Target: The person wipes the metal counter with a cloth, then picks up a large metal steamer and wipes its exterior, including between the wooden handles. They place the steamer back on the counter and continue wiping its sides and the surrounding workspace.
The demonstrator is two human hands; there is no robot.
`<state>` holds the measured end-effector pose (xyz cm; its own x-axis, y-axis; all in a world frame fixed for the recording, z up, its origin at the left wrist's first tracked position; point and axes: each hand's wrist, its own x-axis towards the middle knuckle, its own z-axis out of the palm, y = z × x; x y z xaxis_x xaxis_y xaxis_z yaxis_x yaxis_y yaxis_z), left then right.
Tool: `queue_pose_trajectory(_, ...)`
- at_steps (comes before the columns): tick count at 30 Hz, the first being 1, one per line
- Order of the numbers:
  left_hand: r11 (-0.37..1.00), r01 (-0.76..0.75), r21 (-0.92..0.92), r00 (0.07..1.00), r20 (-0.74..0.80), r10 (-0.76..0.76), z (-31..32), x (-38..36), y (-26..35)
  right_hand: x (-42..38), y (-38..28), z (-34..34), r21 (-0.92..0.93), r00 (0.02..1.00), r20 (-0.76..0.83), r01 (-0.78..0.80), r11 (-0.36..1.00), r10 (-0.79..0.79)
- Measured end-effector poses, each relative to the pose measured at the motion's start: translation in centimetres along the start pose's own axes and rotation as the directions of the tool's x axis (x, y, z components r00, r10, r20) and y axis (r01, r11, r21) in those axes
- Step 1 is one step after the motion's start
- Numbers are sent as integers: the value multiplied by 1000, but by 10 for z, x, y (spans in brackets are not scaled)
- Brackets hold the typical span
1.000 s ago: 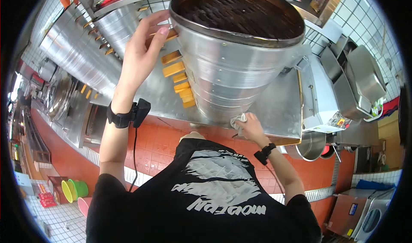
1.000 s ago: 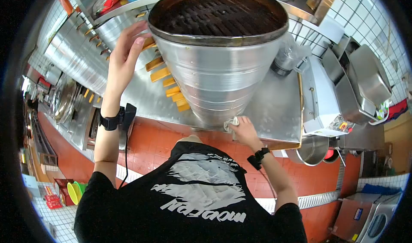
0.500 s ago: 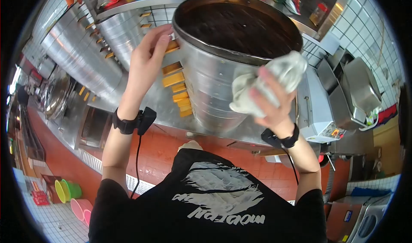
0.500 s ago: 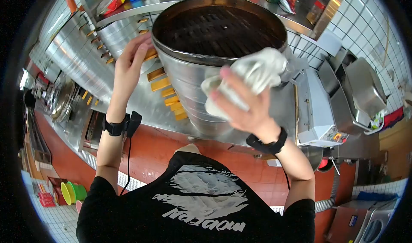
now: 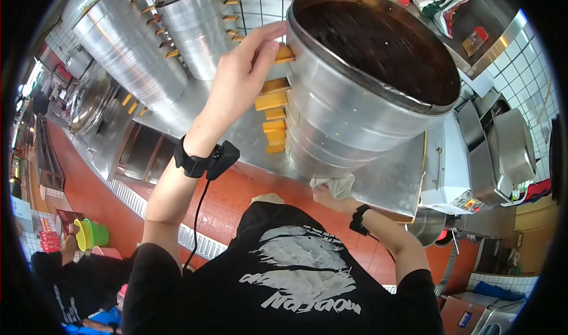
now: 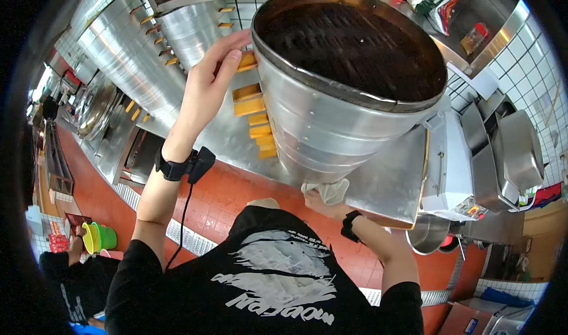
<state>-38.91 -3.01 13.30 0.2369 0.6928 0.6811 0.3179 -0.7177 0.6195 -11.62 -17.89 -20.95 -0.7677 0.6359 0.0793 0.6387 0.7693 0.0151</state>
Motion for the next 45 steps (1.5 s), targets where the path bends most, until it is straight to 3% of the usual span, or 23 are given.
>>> queue_pose_trajectory(1, 1000, 7, 11, 1000, 12, -7, -1, -1, 2, 6, -7, -15, -198, 996, -55, 58, 979, -70)
queue_pose_trajectory(3, 995, 95, -24, 991, 102, -92, -3, 0, 6, 19, 3, -73, -350, 968, -66, 205, 914, -242)
queue_pose_trajectory(6, 996, 55, -76, 995, 88, -48, -3, 0, -2, 43, -8, -170, -279, 941, -294, 84, 957, -168)
queue_pose_trajectory(8, 990, -66, -127, 998, 5, 67, -2, 1, -10, 64, -11, -237, -366, 877, -451, -10, 931, -168)
queue_pose_trajectory(9, 988, -62, -143, 998, 2, 63, -7, 2, -11, 73, -13, -258, -430, 811, -569, -157, 889, -133)
queue_pose_trajectory(10, 983, 23, -182, 995, 95, -5, -13, 2, -10, 81, -14, -296, -461, 823, -558, -205, 863, -103)
queue_pose_trajectory(11, 971, 106, -212, 980, 190, -65, -17, 1, -11, 95, -9, -322, -505, 761, -625, -221, 834, -177)
queue_pose_trajectory(14, 956, 24, -293, 956, 285, 63, -26, 1, -19, 120, -15, -360, -488, 744, -656, -288, 824, -129)
queue_pose_trajectory(17, 966, 10, -258, 946, 316, 74, -29, 2, -19, 145, -22, -333, -522, 815, -574, -281, 805, -87)
queue_pose_trajectory(18, 973, -55, -226, 951, 285, 120, -26, 2, -24, 149, -28, -310, -442, 894, -446, -245, 863, 25)
queue_pose_trajectory(21, 979, -65, -193, 953, 278, 118, -26, 1, -23, 143, -23, -198, -447, 995, -99, -35, 894, -11)
queue_pose_trajectory(23, 975, -89, -205, 946, 288, 147, -24, 1, -24, 121, -13, -80, -396, 995, 68, 96, 913, -75)
queue_pose_trajectory(26, 963, -168, -213, 953, 216, 214, -21, 4, -26, 98, -22, -9, -294, 992, 123, 69, 953, -34)
queue_pose_trajectory(28, 972, -126, -199, 955, 241, 173, -20, 2, -25, 102, -25, -2, -240, 989, 147, 62, 969, -27)
queue_pose_trajectory(31, 971, -128, -204, 952, 250, 178, -22, 2, -24, 121, -28, -25, -335, 974, 227, 61, 940, 17)
queue_pose_trajectory(33, 970, -140, -200, 949, 252, 189, -21, 2, -24, 138, -32, -94, -267, 998, 40, -29, 963, 42)
queue_pose_trajectory(34, 971, -139, -194, 950, 250, 186, -21, 2, -24, 151, -29, -100, -216, 976, -218, -58, 975, 10)
queue_pose_trajectory(36, 970, -137, -201, 947, 261, 188, -22, 4, -25, 154, -30, -163, -364, 899, -432, -248, 898, 73)
queue_pose_trajectory(38, 972, -121, -200, 945, 277, 175, -22, 5, -28, 159, -40, -258, -507, 847, -529, -370, 779, 57)
queue_pose_trajectory(39, 971, -153, -182, 942, 271, 199, -22, 6, -29, 160, -35, -283, -463, 797, -589, -464, 755, 129)
queue_pose_trajectory(41, 973, -167, -162, 935, 288, 208, -24, 4, -29, 165, -26, -331, -452, 693, -720, -496, 741, 25)
queue_pose_trajectory(43, 983, -105, -153, 935, 322, 150, -26, 6, -27, 172, -20, -342, -487, 693, -720, -474, 734, -30)
queue_pose_trajectory(45, 979, -128, -161, 936, 307, 173, -22, 4, -31, 179, -26, -317, -504, 757, -652, -483, 716, 52)
